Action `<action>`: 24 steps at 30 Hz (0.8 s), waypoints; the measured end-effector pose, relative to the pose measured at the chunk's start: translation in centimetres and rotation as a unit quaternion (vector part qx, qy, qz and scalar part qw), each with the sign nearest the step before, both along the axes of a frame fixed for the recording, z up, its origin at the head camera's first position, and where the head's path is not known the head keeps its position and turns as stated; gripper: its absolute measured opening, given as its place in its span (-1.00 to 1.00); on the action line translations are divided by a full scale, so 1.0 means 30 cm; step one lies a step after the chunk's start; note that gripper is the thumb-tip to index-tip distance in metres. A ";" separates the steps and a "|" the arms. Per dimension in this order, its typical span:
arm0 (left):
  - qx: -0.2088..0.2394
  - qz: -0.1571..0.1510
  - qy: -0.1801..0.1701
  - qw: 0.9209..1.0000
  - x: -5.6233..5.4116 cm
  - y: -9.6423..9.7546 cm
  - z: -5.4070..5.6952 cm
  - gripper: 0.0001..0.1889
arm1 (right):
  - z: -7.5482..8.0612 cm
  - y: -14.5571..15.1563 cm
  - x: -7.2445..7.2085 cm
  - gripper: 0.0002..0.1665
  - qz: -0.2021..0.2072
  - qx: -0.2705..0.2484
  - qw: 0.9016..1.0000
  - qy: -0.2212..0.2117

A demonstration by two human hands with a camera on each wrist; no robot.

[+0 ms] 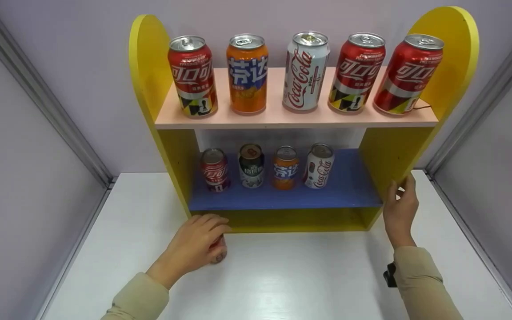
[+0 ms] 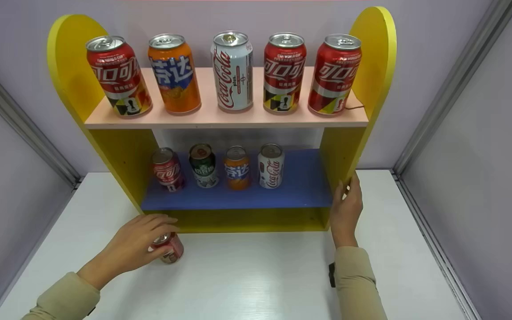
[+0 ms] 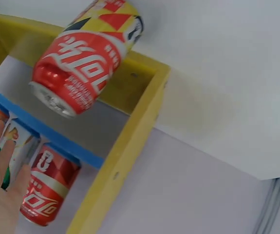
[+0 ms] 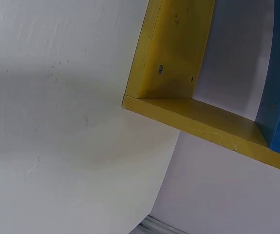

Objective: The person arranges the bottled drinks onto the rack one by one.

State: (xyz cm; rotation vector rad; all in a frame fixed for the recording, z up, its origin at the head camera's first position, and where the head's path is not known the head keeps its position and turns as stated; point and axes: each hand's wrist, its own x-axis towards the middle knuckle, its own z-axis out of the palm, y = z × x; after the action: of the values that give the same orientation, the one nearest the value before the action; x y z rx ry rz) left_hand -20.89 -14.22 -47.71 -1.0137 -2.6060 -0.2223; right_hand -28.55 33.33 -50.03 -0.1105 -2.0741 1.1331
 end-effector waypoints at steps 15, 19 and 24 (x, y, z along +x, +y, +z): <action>0.026 0.088 -0.089 0.992 -0.002 -0.079 -0.131 -0.25 | -0.002 0.002 -0.005 -0.55 0.000 0.014 1.000 0.018; 0.041 0.093 -0.098 0.990 -0.011 -0.080 -0.149 -0.27 | -0.005 0.004 -0.001 -0.52 0.008 0.013 1.000 0.007; 0.053 0.085 -0.095 0.990 -0.015 -0.073 -0.163 -0.34 | -0.006 0.005 0.002 -0.50 0.013 0.008 1.000 -0.002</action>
State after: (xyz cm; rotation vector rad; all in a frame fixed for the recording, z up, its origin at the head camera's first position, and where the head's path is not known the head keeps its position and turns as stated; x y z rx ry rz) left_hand -21.33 -16.41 -52.61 -0.7636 -2.7987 -0.4304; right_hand -28.48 33.49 -50.21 -0.0790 -2.0926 1.1331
